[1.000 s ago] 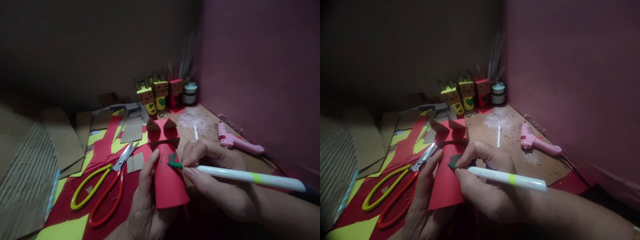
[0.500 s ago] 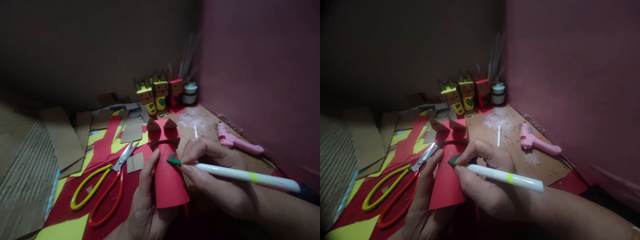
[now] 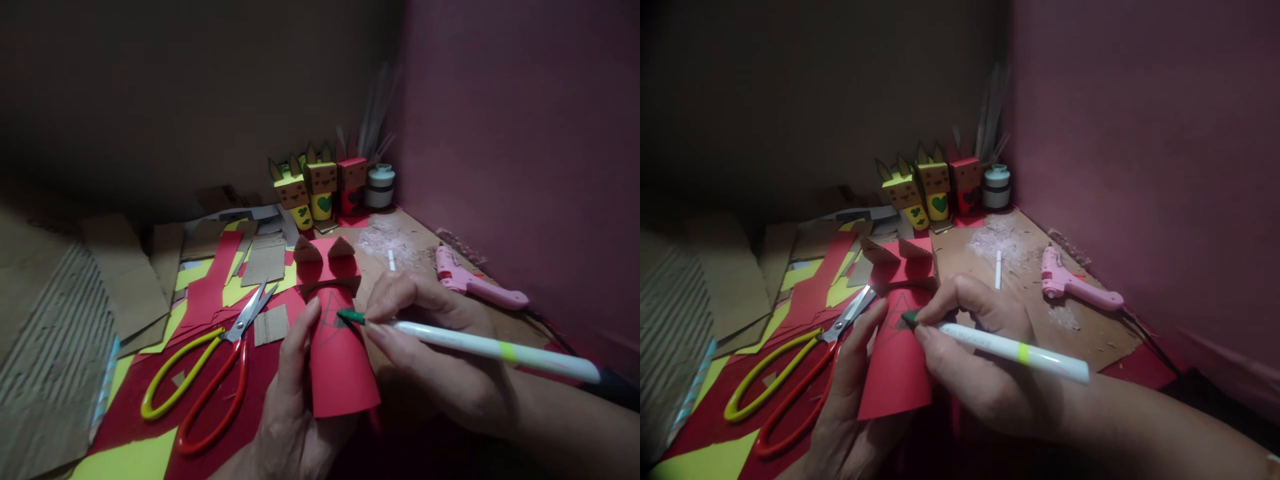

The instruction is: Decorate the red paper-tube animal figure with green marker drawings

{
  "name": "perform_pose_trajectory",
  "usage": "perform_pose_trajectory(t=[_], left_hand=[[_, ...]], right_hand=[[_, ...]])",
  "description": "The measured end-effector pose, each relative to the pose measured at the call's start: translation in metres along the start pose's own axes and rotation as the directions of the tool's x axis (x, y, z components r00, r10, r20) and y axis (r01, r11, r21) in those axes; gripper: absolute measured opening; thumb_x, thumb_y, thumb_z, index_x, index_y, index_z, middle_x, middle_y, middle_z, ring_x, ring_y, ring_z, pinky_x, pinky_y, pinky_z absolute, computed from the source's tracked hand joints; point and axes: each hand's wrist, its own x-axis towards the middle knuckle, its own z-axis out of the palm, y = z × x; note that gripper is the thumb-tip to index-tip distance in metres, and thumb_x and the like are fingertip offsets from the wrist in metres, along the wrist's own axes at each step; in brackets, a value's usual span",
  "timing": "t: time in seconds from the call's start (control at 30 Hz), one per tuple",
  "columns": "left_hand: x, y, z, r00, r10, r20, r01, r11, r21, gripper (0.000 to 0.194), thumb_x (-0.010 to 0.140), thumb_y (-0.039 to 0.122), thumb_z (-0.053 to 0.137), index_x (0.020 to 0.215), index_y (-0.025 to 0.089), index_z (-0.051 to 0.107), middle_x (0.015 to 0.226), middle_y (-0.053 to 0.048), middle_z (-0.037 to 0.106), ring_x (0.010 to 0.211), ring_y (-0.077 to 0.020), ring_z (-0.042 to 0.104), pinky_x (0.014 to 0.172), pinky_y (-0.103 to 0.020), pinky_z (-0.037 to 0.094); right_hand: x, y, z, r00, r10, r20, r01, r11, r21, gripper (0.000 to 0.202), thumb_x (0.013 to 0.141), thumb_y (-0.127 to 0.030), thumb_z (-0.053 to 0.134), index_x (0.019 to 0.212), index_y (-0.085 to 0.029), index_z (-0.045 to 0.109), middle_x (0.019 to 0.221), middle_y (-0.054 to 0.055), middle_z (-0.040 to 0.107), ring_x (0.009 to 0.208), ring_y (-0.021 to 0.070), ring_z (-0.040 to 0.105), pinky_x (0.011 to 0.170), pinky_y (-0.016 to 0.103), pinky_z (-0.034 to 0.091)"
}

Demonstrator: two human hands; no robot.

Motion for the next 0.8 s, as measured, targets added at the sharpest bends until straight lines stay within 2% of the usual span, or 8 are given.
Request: perform_pose_trajectory(t=[0.1,0.23,0.4,0.5,0.57,0.8], left_hand=[[0.0001,0.0009,-0.0002,1.000,0.005,-0.004,-0.005,1.000,-0.017,0.063,0.098,0.037,0.067,0.156,0.038,0.041,0.149,-0.004,0.063,0.131,-0.0268,0.066,0.115,-0.040,0.052],[0.0005,0.0001,-0.0010,0.999,0.030,0.021,-0.030,1.000,-0.004,0.063,0.100,0.034,0.064,0.158,0.036,0.038,0.146,-0.006,0.064,0.128,-0.0270,0.068,0.112,-0.041,0.054],[0.0012,0.0021,-0.0026,1.000,0.005,0.023,-0.005,1.000,-0.012,0.064,0.099,0.037,0.066,0.157,0.039,0.039,0.149,-0.002,0.063,0.131,-0.0252,0.066,0.113,-0.037,0.053],[0.0019,0.0019,-0.0032,0.999,-0.003,0.044,0.005,0.999,-0.038,0.065,0.098,0.038,0.067,0.156,0.042,0.039,0.148,0.001,0.063,0.129,-0.0237,0.067,0.112,-0.035,0.054],[0.0022,0.0007,-0.0036,0.999,0.007,0.049,-0.005,0.999,-0.035,0.066,0.098,0.037,0.067,0.157,0.042,0.038,0.148,-0.001,0.064,0.128,-0.0252,0.068,0.111,-0.038,0.055],[0.0014,0.0004,-0.0033,1.000,0.011,0.027,-0.011,1.000,-0.010,0.064,0.098,0.037,0.066,0.157,0.039,0.039,0.146,-0.005,0.064,0.123,-0.0287,0.071,0.103,-0.039,0.060]], right_hand=[[-0.0006,0.0009,0.0003,1.000,0.014,0.006,-0.014,1.000,-0.004,0.007,0.092,-0.022,0.068,0.086,-0.024,0.065,0.078,0.002,0.063,0.073,0.0182,0.058,0.062,0.030,0.049],[-0.0008,0.0011,0.0018,0.999,-0.016,0.051,0.016,1.000,-0.001,0.009,0.091,-0.018,0.066,0.084,-0.024,0.063,0.074,0.001,0.061,0.070,0.0170,0.057,0.061,0.030,0.048],[-0.0011,-0.0005,0.0017,1.000,-0.014,-0.017,0.013,0.999,-0.041,0.011,0.089,-0.016,0.068,0.082,-0.024,0.063,0.077,0.001,0.062,0.071,0.0162,0.057,0.061,0.028,0.047],[-0.0022,-0.0005,0.0020,1.000,-0.024,0.003,0.024,0.999,-0.021,0.014,0.088,-0.014,0.067,0.080,-0.024,0.062,0.071,-0.001,0.059,0.067,0.0147,0.055,0.058,0.027,0.045],[-0.0019,-0.0007,0.0023,1.000,-0.030,0.009,0.030,0.999,-0.014,0.015,0.088,-0.013,0.068,0.079,-0.024,0.061,0.069,-0.002,0.058,0.066,0.0142,0.054,0.056,0.026,0.043],[0.0009,-0.0019,0.0004,0.995,-0.037,-0.095,0.035,0.999,-0.027,0.013,0.085,-0.017,0.071,0.077,-0.024,0.063,0.070,0.001,0.061,0.064,0.0160,0.055,0.050,0.027,0.042]])
